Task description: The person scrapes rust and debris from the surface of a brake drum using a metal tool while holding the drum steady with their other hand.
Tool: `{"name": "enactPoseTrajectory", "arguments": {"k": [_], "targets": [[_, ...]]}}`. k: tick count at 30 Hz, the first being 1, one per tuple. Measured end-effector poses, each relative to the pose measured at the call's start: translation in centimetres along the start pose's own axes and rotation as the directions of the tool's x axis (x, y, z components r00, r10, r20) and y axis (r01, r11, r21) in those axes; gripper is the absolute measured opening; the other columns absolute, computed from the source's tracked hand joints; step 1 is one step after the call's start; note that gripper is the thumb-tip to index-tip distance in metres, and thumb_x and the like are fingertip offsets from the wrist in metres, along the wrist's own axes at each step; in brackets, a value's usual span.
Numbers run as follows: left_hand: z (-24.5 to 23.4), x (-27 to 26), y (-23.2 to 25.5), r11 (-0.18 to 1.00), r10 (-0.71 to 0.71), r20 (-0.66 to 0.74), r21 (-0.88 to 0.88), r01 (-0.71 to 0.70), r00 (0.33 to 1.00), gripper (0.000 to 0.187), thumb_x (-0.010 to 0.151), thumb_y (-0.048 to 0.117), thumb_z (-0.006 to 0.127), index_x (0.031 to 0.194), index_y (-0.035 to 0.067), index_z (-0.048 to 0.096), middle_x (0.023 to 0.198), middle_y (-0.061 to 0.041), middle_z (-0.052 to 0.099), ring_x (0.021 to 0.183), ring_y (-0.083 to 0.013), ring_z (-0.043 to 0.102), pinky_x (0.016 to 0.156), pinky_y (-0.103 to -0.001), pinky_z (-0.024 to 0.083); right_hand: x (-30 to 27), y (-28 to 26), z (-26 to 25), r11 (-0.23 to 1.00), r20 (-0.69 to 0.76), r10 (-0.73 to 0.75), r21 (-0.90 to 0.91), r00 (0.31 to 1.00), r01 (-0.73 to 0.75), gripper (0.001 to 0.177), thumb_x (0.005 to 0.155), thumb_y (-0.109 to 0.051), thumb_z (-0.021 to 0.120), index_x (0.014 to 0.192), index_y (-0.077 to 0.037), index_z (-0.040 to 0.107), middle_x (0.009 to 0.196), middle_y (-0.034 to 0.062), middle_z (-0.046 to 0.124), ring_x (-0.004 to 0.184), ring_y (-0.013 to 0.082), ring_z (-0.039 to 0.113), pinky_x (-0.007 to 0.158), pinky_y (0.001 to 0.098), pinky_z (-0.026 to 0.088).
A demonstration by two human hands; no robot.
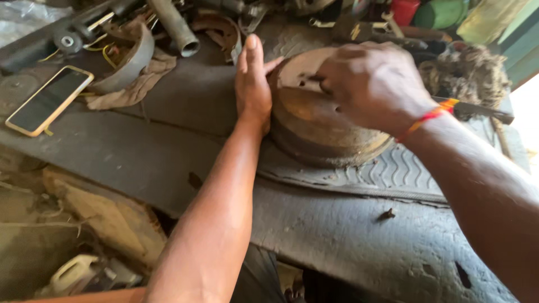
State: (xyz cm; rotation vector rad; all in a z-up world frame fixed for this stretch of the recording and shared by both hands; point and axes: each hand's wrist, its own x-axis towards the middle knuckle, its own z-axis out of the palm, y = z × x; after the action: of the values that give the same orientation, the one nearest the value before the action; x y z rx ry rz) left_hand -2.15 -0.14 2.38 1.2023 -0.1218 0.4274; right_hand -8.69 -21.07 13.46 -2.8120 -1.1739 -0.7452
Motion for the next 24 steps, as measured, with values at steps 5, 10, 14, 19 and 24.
{"name": "enactPoseTrajectory", "arguments": {"k": [5, 10, 14, 19, 24], "targets": [[-0.1, 0.3, -1.0, 0.999, 0.041, -0.003, -0.017, -0.042, 0.999, 0.092, 0.098, 0.067, 0.046, 0.158, -0.003, 0.034, 0.163, -0.021, 0.040, 0.126, -0.0351, 0.068, 0.112, -0.041, 0.046, -2.4, 1.3, 0.5, 0.999, -0.192, 0.031, 0.013, 0.981, -0.029, 0.016, 0.092, -0.017, 0.072, 0.107, -0.015, 0.078, 0.096, 0.0074, 0.069, 0.094, 0.0300, 0.068, 0.080, 0.0455, 0.053], [-0.9, 1.0, -2.3, 0.993, 0.115, 0.038, -0.041, -0.113, 0.993, 0.093, 0.100, 0.067, 0.047, 0.160, -0.003, 0.033, 0.165, -0.022, 0.040, 0.128, -0.0369, 0.069, 0.115, -0.041, 0.044, -3.3, 3.3, 0.5, 0.996, -0.111, 0.020, 0.094, 0.994, -0.010, 0.013, 0.095, -0.013, 0.069, 0.107, -0.011, 0.075, 0.094, 0.0085, 0.071, 0.092, 0.0295, 0.068, 0.084, 0.0438, 0.054], [-1.4, 0.7, -2.3, 0.994, 0.111, 0.071, 0.013, -0.112, 0.991, 0.094, 0.104, 0.071, 0.048, 0.159, -0.004, 0.036, 0.162, -0.025, 0.048, 0.127, -0.0378, 0.072, 0.115, -0.043, 0.047, -3.3, 2.7, 0.0, 0.915, 0.091, 0.334, 0.207, 0.938, -0.346, 0.016, 0.101, -0.019, 0.069, 0.113, -0.010, 0.074, 0.089, 0.0148, 0.069, 0.081, 0.0341, 0.068, 0.074, 0.0470, 0.053], [-0.8, 0.7, -1.4, 0.998, 0.055, 0.022, 0.017, -0.056, 0.998, 0.097, 0.101, 0.073, 0.046, 0.161, -0.002, 0.031, 0.166, -0.021, 0.036, 0.131, -0.0361, 0.067, 0.115, -0.043, 0.044, -3.7, 3.4, -0.6, 0.981, -0.189, 0.096, 0.184, 0.977, -0.061, 0.011, 0.100, -0.010, 0.068, 0.107, -0.001, 0.072, 0.097, 0.0169, 0.068, 0.091, 0.0377, 0.068, 0.077, 0.0478, 0.054], [-1.0, 0.3, -1.3, 0.997, 0.048, 0.038, 0.053, -0.050, 0.998, 0.102, 0.098, 0.076, 0.043, 0.161, -0.003, 0.027, 0.166, -0.021, 0.035, 0.132, -0.0341, 0.066, 0.117, -0.041, 0.041, -4.8, 4.5, -0.6, 0.982, -0.276, 0.097, 0.184, 0.956, -0.047, 0.012, 0.105, -0.008, 0.065, 0.114, 0.001, 0.068, 0.106, 0.0184, 0.068, 0.095, 0.0376, 0.068, 0.080, 0.0461, 0.054]]}}
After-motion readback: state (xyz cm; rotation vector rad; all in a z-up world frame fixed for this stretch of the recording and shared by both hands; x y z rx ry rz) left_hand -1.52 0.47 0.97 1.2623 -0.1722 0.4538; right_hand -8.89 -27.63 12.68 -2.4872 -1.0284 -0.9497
